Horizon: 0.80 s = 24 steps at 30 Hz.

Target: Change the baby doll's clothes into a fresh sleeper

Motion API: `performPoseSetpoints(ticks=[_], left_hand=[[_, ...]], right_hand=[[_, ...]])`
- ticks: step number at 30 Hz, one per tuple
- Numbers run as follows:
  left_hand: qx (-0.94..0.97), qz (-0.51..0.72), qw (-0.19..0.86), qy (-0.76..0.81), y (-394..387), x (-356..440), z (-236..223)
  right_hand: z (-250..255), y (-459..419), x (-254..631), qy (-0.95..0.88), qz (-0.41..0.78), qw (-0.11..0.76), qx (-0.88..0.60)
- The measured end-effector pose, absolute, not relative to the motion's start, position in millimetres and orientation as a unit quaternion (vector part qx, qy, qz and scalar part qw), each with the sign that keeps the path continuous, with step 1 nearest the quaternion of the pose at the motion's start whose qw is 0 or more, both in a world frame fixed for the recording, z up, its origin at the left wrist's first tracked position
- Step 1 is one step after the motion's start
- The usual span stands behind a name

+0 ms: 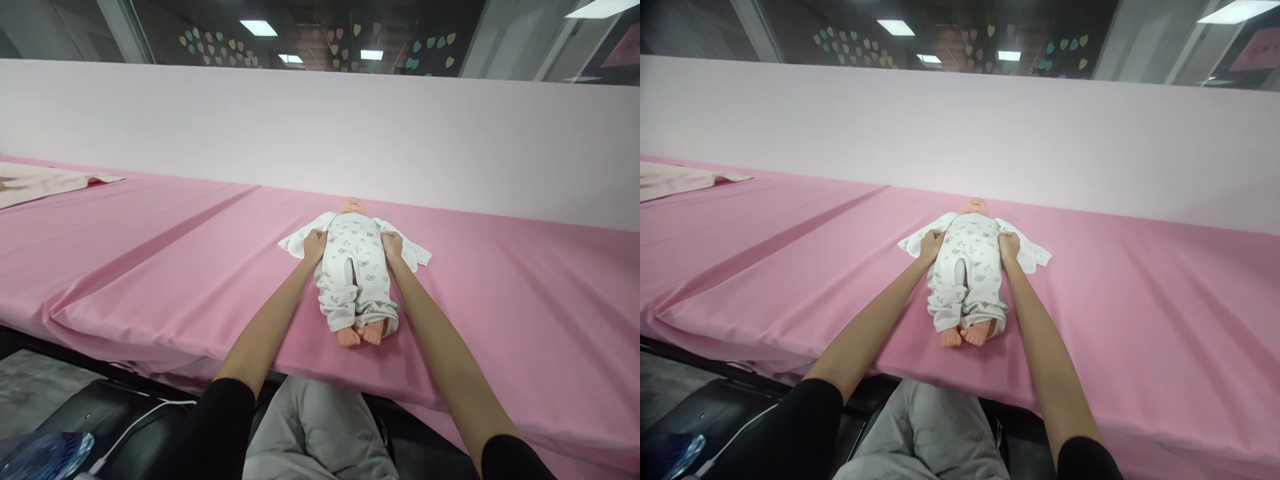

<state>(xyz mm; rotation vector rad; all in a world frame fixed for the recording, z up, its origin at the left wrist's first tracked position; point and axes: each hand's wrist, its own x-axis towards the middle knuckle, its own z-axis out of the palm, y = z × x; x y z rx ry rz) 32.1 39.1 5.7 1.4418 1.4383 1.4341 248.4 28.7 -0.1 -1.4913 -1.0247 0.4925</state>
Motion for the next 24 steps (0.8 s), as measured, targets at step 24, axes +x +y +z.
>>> performPoseSetpoints(ticks=[24], left_hand=[[0.88,0.122,-0.019,0.459,-44,40,74]], right_hand=[[107,-42,211,-0.706,0.247,0.005,-0.664]])
